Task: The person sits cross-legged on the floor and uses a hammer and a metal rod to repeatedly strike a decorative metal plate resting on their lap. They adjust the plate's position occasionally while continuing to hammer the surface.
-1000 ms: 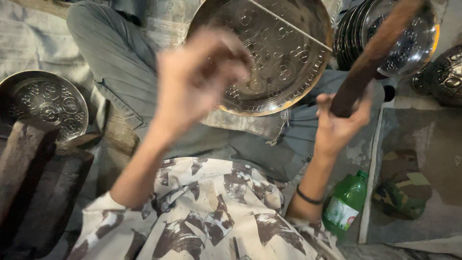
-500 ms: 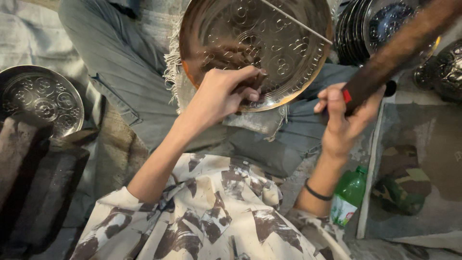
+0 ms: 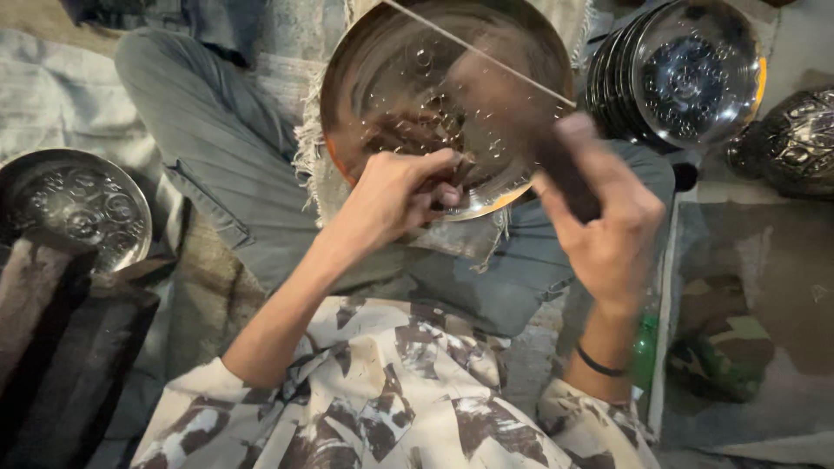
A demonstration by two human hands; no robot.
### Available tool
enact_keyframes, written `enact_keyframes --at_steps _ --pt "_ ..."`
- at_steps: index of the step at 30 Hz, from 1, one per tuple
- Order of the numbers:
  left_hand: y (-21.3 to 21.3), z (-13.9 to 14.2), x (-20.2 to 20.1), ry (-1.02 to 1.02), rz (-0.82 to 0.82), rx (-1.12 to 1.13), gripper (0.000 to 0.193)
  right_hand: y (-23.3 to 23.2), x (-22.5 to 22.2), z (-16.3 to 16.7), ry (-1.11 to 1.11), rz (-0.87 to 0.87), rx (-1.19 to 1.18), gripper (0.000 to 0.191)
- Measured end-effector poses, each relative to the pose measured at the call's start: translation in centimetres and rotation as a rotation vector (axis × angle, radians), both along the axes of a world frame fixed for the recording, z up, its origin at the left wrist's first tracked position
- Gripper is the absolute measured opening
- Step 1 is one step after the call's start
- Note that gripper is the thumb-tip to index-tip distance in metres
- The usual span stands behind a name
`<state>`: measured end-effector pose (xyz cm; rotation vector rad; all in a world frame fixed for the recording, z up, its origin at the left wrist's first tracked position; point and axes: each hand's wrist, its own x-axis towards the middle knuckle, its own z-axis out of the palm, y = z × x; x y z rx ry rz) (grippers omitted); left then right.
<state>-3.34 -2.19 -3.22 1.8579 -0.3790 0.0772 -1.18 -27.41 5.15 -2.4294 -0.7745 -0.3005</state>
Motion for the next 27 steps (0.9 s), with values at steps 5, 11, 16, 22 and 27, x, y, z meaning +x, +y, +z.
enact_keyframes --at_steps 5,11,16,22,27 --pt "0.0 0.1 0.2 -0.009 0.03 0.013 0.039 1.0 -0.7 -2.4 0.122 -0.185 0.456 0.061" --pt "-0.1 0.4 0.2 -0.079 0.05 0.071 0.027 0.9 -0.1 -0.5 -0.136 -0.036 -0.154 0.046" --pt "0.1 0.8 0.5 -0.028 -0.037 0.089 0.028 1.2 -0.5 0.0 0.273 -0.307 0.183 0.058" --pt "0.2 1.5 2.3 -0.151 -0.251 0.114 0.037 0.9 -2.6 -4.2 0.186 -0.193 0.358 0.064" --pt "0.3 1.6 3.2 -0.071 -0.393 0.213 0.032 -0.1 -4.7 -6.7 -0.023 -0.274 0.119 0.064"
